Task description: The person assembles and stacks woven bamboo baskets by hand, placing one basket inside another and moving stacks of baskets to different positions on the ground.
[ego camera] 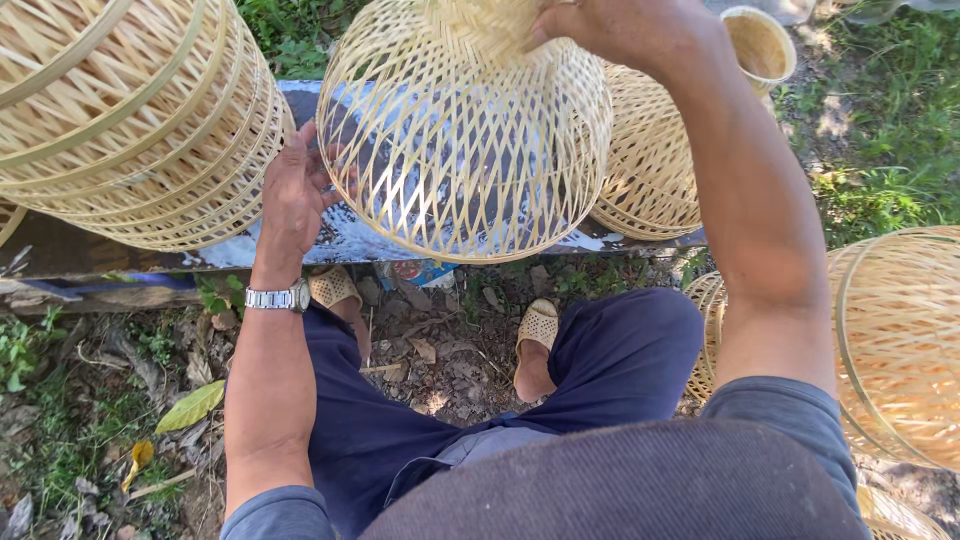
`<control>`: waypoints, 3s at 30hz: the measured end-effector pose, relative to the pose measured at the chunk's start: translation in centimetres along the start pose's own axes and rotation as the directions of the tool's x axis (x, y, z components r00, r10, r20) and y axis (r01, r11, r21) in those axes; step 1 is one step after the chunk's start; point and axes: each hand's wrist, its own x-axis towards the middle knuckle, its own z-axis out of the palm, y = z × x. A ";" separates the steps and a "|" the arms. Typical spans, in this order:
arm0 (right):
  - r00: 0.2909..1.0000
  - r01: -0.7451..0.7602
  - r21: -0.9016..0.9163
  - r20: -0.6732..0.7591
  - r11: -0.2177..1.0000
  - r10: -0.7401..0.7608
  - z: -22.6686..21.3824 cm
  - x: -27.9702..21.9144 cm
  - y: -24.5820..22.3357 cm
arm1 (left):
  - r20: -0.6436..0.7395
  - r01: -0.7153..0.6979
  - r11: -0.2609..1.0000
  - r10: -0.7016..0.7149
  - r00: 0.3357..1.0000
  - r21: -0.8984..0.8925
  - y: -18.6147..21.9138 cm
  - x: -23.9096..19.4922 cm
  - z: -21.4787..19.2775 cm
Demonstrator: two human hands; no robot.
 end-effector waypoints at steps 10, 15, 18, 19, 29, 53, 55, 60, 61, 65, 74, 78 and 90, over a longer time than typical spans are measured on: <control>0.988 -0.146 0.136 0.065 0.980 0.138 3.9 2.0 -1.0 | -0.167 0.129 0.983 -0.106 0.980 0.130 1.5 -1.8 -1.0; 0.970 -0.231 0.124 0.112 0.965 0.218 4.8 2.3 -0.9 | -0.160 0.155 0.970 -0.126 0.979 0.187 1.9 -2.1 -0.5; 0.986 -0.150 0.090 0.079 0.985 0.143 5.2 2.2 -0.6 | -0.162 0.179 0.964 -0.147 0.976 0.199 2.0 -1.9 -0.3; 0.992 -0.111 0.057 0.062 0.992 0.108 5.3 2.2 -0.4 | -0.163 0.186 0.962 -0.154 0.974 0.202 2.1 -1.9 -0.3; 0.985 0.165 0.012 -0.061 0.986 -0.164 6.0 1.2 0.5 | -0.149 0.185 0.952 -0.151 0.977 0.244 1.9 -1.9 -0.6; 0.861 0.417 -0.305 -0.170 0.856 -0.480 6.0 -1.0 -9.1 | 0.640 -0.633 -0.186 0.442 0.629 0.751 4.7 -1.1 10.0; 0.910 0.218 -0.236 -0.301 0.947 -0.285 6.5 -3.8 -7.9 | 0.553 -0.604 -0.099 0.538 0.637 0.791 5.0 -1.3 9.2; 0.778 -0.282 -0.102 -0.606 0.954 0.166 12.2 -10.1 -7.2 | 0.381 -0.571 0.040 0.706 0.597 0.820 4.4 -2.1 8.9; 0.766 -0.320 0.017 -0.584 0.947 0.269 13.4 -11.3 -7.5 | 0.346 -0.550 0.055 0.723 0.597 0.833 4.2 -2.2 8.9; 0.752 -0.396 0.335 -0.415 0.855 0.511 16.4 -13.3 -8.0 | 0.259 -0.531 0.175 0.721 0.642 0.829 3.6 -2.0 8.9; 0.724 -0.239 0.663 -0.365 0.709 0.586 17.4 -13.2 -9.0 | 0.200 -0.523 0.292 0.693 0.692 0.801 2.3 -1.4 8.2; 0.725 -0.214 0.653 -0.392 0.727 0.566 17.5 -13.6 -8.7 | 0.226 -0.597 0.321 0.714 0.663 0.735 2.2 -1.1 8.1; 0.822 -0.159 0.442 -0.436 0.883 0.367 13.3 -14.2 -14.0 | 0.756 -0.599 -0.464 0.445 0.479 0.653 4.8 -4.4 12.8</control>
